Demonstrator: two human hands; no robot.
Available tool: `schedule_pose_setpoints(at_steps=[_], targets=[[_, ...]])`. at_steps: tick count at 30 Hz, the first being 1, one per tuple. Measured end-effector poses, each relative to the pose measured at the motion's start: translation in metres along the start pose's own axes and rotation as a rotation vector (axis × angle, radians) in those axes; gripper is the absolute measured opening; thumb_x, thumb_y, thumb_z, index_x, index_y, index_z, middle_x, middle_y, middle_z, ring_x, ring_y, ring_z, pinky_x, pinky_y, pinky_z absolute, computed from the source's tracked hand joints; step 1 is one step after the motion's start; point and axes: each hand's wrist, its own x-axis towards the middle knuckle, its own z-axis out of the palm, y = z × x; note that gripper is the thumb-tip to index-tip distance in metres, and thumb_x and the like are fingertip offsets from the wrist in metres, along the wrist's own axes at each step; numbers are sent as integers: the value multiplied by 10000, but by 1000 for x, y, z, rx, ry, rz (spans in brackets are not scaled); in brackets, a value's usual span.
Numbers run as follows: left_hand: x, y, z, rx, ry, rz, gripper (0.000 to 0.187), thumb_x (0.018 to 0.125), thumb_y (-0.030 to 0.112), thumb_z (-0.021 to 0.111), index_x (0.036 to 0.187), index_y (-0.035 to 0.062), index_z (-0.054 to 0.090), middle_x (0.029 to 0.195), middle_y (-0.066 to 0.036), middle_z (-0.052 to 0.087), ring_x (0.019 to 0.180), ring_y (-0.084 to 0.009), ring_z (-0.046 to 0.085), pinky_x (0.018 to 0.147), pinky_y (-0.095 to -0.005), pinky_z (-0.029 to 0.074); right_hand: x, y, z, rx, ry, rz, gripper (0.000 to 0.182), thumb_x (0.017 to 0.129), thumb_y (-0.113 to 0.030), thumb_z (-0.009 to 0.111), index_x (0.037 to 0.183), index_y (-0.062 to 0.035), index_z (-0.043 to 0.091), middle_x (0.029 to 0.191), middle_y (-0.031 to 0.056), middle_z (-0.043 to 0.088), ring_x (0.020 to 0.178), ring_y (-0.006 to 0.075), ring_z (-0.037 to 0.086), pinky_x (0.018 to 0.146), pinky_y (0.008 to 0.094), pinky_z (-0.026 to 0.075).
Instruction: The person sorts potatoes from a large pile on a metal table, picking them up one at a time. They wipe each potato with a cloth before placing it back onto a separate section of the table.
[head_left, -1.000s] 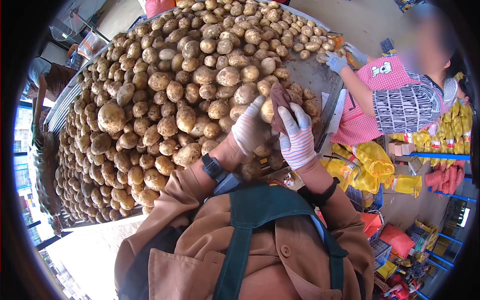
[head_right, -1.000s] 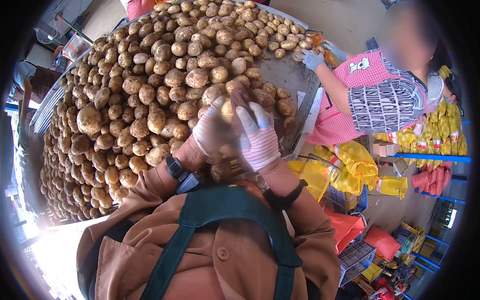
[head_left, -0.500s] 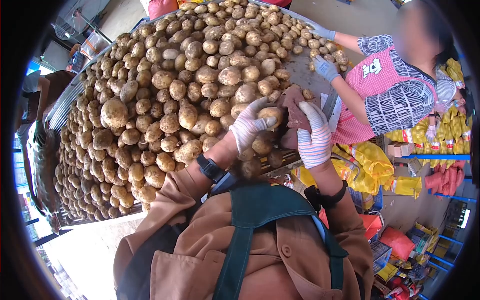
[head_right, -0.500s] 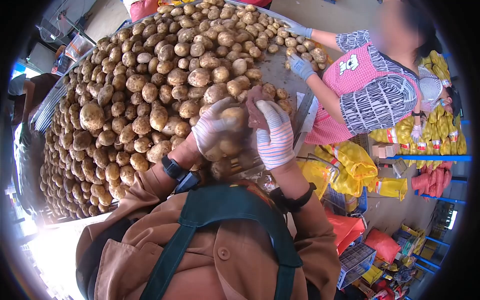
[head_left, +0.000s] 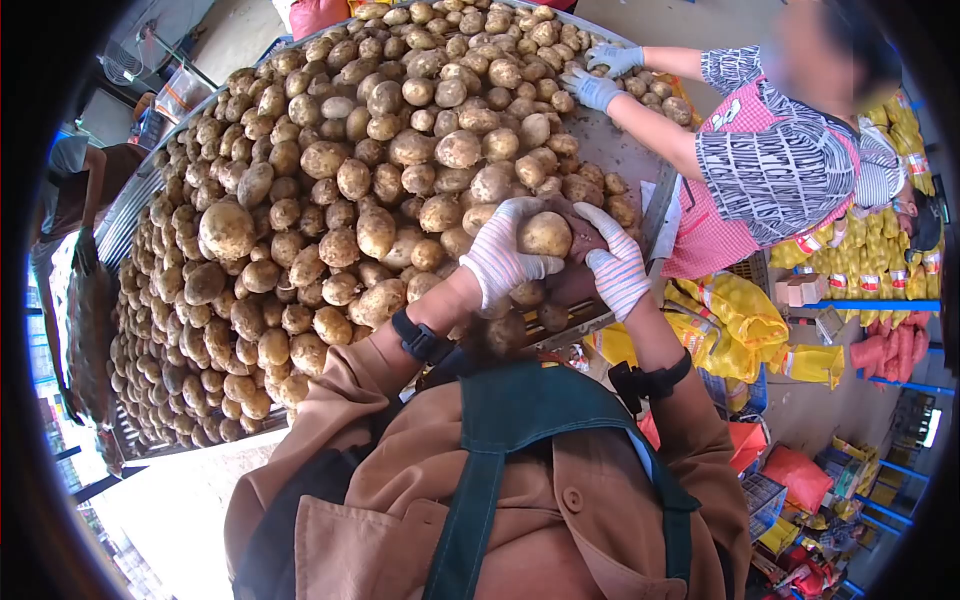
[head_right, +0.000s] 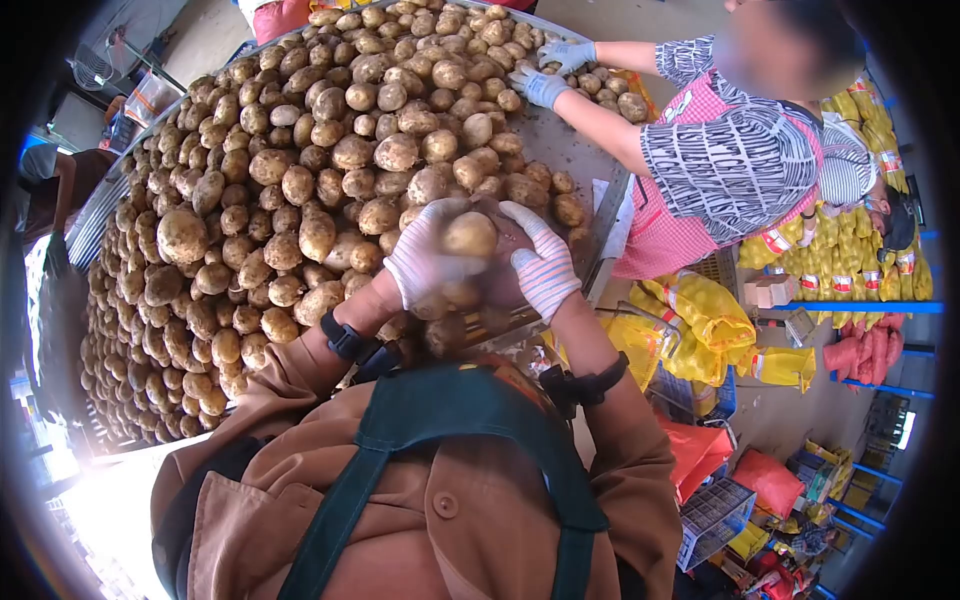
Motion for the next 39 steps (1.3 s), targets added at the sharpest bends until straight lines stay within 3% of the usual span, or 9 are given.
schedule_pose_setpoints(at_steps=[6, 11, 15, 17, 25, 30, 33, 34, 39], targets=[[7, -3, 8, -780, 205, -76, 1027, 690, 154, 895, 1492, -26, 281, 1348, -159, 523, 1236, -246, 524, 1048, -361, 448, -8, 21, 9, 100, 30, 51, 635, 775, 148, 455, 1389, -5, 514, 1329, 120, 596, 1215, 199, 568, 1059, 311, 433], [9, -17, 9, -423, 149, -56, 1016, 749, 68, 829, 1529, -21, 185, 1381, -156, 511, 1230, -232, 529, 1040, -344, 457, -4, -16, 6, -69, 213, 83, 543, 771, 124, 472, 1277, -14, 612, 1264, 113, 639, 1180, 212, 588, 1047, 330, 440], [7, 13, 9, 31, 76, -81, 735, 881, 76, 706, 1487, 36, 292, 1374, -118, 506, 1219, -201, 527, 1068, -414, 441, 1, -54, 14, -819, 152, -624, 477, 747, 45, 572, 1199, -86, 652, 1163, 153, 638, 1072, 352, 598, 957, 419, 497], [26, -58, 22, 119, 3, 268, 1073, 730, 11, 816, 1549, 11, 122, 1368, -154, 529, 1217, -220, 534, 1016, -348, 478, 7, -43, 20, -1010, -126, -726, 470, 753, -15, 595, 1201, -143, 655, 1193, 127, 621, 1034, 344, 583, 909, 447, 503], [1, 10, 6, -720, -76, -109, 968, 881, 187, 736, 1567, 59, 66, 1420, -203, 436, 1277, -309, 497, 1071, -461, 429, 1, 4, -20, -507, 96, -150, 565, 745, 66, 521, 1290, -70, 585, 1209, 192, 619, 1155, 377, 565, 984, 414, 488], [24, -16, 18, -1481, -154, -566, 584, 999, 543, 427, 1269, 36, 532, 1288, -161, 562, 1146, -293, 559, 1078, -414, 394, -13, -17, 4, -748, 54, -534, 521, 755, 26, 567, 1256, -109, 611, 1203, 187, 607, 1137, 401, 562, 960, 437, 504], [31, -52, 8, -1778, -530, -430, 584, 1002, 555, 403, 1272, 50, 517, 1188, -157, 598, 1059, -274, 604, 897, -455, 525, -19, -6, -16, -965, -87, -555, 451, 759, -6, 596, 1186, -137, 663, 1181, 171, 607, 1098, 393, 574, 932, 446, 517], [25, 14, 13, -1537, 24, -684, 637, 992, 621, 348, 1210, 59, 553, 1063, -151, 634, 848, -255, 632, 707, -401, 545, -22, -3, -26, -1040, -134, -548, 431, 759, -13, 604, 1163, -143, 678, 1176, 168, 606, 1087, 391, 577, 923, 448, 521], [13, -19, 9, -1533, -246, -518, 616, 998, 610, 344, 1152, 60, 575, 959, -146, 652, 660, -239, 623, 441, -284, 452, -16, 34, -63, -1003, 238, -235, 478, 748, 23, 585, 1194, -129, 664, 1292, 170, 573, 1165, 384, 557, 1016, 435, 466]])
